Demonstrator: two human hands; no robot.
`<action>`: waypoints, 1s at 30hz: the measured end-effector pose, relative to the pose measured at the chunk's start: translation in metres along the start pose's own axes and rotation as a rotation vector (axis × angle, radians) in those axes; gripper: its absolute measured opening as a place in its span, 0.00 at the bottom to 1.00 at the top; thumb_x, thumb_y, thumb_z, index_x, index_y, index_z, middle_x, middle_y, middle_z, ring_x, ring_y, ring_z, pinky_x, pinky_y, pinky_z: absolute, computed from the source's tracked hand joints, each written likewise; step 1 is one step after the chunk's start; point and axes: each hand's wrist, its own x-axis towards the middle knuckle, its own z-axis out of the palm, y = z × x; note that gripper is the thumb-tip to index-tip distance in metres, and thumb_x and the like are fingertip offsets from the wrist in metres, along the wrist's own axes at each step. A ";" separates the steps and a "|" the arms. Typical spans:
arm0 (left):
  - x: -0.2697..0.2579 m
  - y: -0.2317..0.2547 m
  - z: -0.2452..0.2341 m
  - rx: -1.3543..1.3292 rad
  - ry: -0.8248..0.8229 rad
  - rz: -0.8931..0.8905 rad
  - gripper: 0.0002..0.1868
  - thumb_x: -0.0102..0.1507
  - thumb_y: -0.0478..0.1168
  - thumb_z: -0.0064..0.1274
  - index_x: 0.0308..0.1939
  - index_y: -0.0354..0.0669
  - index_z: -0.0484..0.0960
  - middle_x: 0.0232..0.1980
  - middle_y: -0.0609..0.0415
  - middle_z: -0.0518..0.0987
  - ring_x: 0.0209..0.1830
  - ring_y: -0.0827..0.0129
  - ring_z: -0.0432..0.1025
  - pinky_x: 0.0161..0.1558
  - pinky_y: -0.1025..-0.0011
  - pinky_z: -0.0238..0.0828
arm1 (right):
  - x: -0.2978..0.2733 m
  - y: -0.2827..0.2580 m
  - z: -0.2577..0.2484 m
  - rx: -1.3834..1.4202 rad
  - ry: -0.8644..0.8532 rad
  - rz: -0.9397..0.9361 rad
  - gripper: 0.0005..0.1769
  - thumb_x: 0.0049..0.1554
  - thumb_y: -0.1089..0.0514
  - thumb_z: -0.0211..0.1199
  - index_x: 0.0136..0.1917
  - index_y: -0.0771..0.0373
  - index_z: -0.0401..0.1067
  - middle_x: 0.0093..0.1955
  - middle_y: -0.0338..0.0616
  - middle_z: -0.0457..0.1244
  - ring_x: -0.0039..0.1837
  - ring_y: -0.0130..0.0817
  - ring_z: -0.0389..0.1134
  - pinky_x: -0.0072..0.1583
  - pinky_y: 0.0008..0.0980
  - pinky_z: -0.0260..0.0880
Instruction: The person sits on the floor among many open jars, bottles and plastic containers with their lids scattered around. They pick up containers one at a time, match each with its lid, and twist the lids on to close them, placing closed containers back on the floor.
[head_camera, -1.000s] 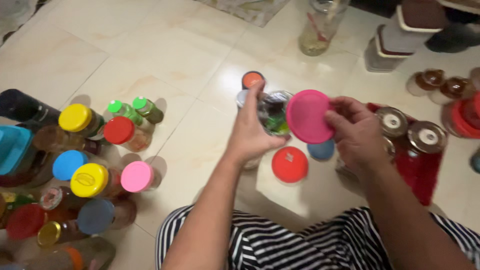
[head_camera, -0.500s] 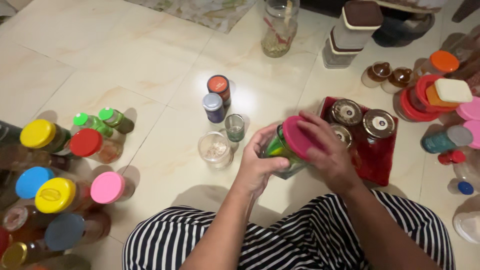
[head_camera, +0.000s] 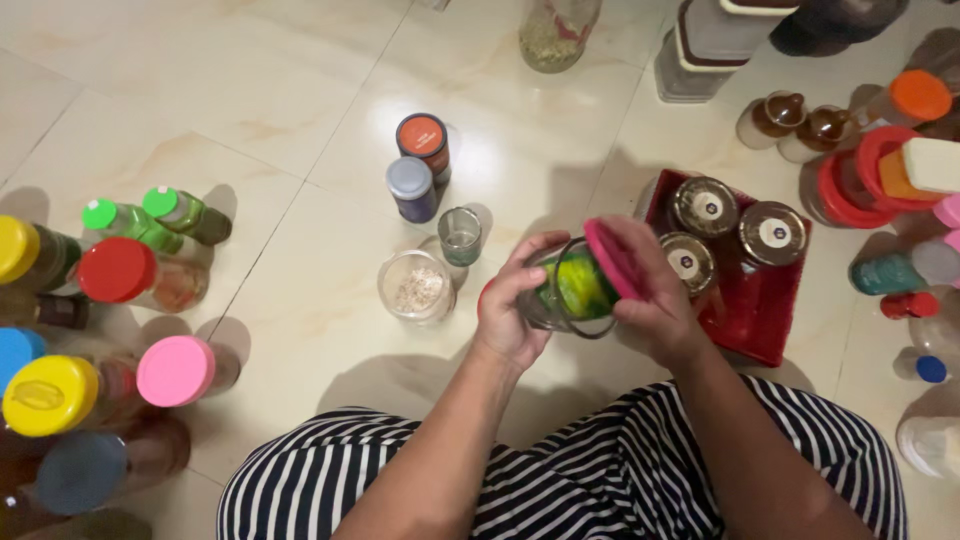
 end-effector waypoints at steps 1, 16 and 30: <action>0.001 -0.001 0.000 -0.002 0.015 0.003 0.30 0.60 0.40 0.50 0.65 0.32 0.69 0.62 0.41 0.74 0.61 0.56 0.73 0.64 0.60 0.72 | 0.000 -0.003 0.004 -0.196 -0.005 -0.026 0.46 0.56 0.43 0.64 0.80 0.65 0.55 0.79 0.52 0.51 0.82 0.46 0.53 0.80 0.41 0.52; 0.002 0.000 0.008 -0.182 0.368 -0.120 0.20 0.66 0.49 0.51 0.57 0.43 0.76 0.52 0.46 0.80 0.49 0.57 0.78 0.50 0.55 0.79 | -0.002 -0.003 0.041 -0.708 0.078 -0.300 0.31 0.65 0.41 0.57 0.73 0.60 0.64 0.77 0.53 0.58 0.82 0.52 0.57 0.80 0.45 0.59; -0.007 0.002 0.019 -0.016 0.275 -0.187 0.28 0.69 0.59 0.42 0.61 0.43 0.75 0.54 0.46 0.81 0.49 0.58 0.79 0.47 0.55 0.80 | 0.006 -0.014 0.027 -0.759 -0.043 -0.353 0.56 0.37 0.47 0.84 0.71 0.64 0.59 0.73 0.56 0.60 0.74 0.53 0.63 0.72 0.48 0.65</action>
